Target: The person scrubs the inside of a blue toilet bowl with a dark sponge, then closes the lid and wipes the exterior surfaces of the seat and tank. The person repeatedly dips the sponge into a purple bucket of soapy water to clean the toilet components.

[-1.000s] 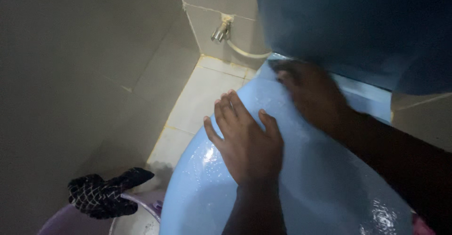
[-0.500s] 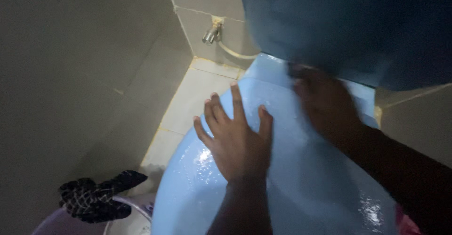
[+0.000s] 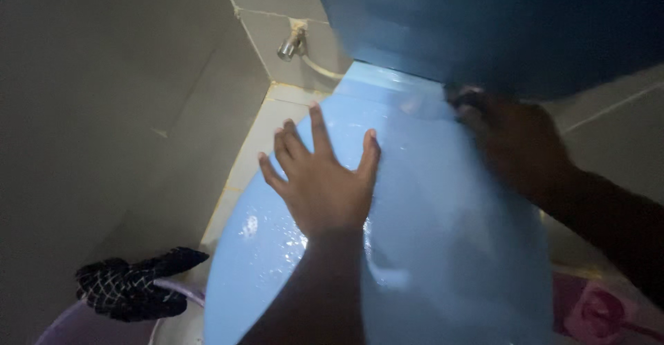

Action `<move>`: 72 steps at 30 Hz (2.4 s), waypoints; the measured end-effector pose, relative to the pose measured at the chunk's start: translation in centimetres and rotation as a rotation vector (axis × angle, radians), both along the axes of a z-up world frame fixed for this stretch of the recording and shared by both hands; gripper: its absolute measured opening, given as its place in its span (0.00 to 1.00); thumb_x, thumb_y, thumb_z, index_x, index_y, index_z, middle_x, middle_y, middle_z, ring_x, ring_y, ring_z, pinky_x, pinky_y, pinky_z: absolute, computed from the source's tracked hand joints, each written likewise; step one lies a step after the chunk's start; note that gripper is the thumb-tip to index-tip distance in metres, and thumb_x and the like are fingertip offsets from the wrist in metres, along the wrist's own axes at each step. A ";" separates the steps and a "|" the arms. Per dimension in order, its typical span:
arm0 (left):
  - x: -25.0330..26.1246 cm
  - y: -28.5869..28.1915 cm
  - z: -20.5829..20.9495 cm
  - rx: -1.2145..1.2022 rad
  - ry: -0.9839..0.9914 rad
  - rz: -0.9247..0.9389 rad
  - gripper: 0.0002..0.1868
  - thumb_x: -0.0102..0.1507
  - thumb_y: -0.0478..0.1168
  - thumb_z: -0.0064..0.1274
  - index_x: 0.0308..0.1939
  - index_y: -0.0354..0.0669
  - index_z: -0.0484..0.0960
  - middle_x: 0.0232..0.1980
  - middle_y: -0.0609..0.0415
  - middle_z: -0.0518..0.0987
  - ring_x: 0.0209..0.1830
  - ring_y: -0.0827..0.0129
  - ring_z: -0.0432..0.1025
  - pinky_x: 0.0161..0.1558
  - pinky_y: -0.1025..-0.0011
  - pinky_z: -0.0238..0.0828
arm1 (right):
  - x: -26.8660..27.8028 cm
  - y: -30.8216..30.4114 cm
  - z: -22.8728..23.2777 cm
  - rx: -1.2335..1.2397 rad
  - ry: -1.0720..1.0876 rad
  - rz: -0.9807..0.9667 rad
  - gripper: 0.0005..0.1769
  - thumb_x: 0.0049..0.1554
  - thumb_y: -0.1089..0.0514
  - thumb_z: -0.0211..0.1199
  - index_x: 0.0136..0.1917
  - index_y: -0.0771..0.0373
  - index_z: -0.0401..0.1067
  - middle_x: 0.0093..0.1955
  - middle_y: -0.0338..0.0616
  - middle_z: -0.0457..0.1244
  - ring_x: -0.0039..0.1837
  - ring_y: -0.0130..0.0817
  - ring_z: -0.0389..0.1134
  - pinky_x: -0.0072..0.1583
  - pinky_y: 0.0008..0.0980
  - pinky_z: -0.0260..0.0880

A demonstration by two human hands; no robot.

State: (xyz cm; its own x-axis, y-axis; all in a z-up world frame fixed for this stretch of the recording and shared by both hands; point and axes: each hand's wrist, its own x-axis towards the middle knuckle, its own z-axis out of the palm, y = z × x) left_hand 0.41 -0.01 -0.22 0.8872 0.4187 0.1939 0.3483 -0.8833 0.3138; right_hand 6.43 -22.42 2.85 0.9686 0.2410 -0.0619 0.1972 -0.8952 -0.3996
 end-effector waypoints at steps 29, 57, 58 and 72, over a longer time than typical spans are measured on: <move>-4.4 -9.5 0.4 -0.070 -0.016 -0.271 0.45 0.60 0.54 0.44 0.77 0.35 0.52 0.81 0.38 0.50 0.82 0.53 0.40 0.75 0.42 0.30 | -0.8 -3.1 -2.6 -0.127 -0.098 -0.205 0.22 0.71 0.52 0.45 0.49 0.70 0.74 0.43 0.57 0.70 0.41 0.49 0.73 0.49 0.46 0.74; -4.5 -9.4 0.4 -0.064 -0.018 -0.265 0.45 0.60 0.54 0.44 0.77 0.35 0.52 0.81 0.37 0.50 0.83 0.52 0.40 0.75 0.42 0.30 | 0.7 -10.0 -10.3 -0.224 0.027 -0.123 0.21 0.73 0.54 0.41 0.52 0.67 0.71 0.37 0.52 0.68 0.32 0.41 0.72 0.39 0.36 0.73; -4.6 -9.4 0.4 -0.065 -0.026 -0.264 0.45 0.61 0.54 0.44 0.77 0.35 0.52 0.81 0.37 0.51 0.83 0.52 0.40 0.75 0.43 0.30 | 1.3 -9.9 -10.5 -0.088 0.141 -0.208 0.26 0.76 0.52 0.38 0.49 0.65 0.73 0.36 0.53 0.68 0.33 0.43 0.72 0.42 0.37 0.73; -4.4 -9.4 0.7 -0.071 -0.009 -0.261 0.46 0.59 0.54 0.45 0.76 0.35 0.53 0.80 0.37 0.51 0.82 0.52 0.41 0.75 0.43 0.30 | 4.4 -8.9 -10.3 0.067 -0.049 -0.208 0.16 0.66 0.52 0.52 0.48 0.65 0.74 0.38 0.47 0.67 0.37 0.36 0.70 0.40 0.36 0.74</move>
State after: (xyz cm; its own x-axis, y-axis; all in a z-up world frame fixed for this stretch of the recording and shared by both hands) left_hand -3.98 -9.43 0.43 0.9653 0.1886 0.1806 0.1082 -0.9185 0.3804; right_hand 10.83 -31.34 -7.45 0.9993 0.0377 -0.0038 0.0319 -0.8906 -0.4536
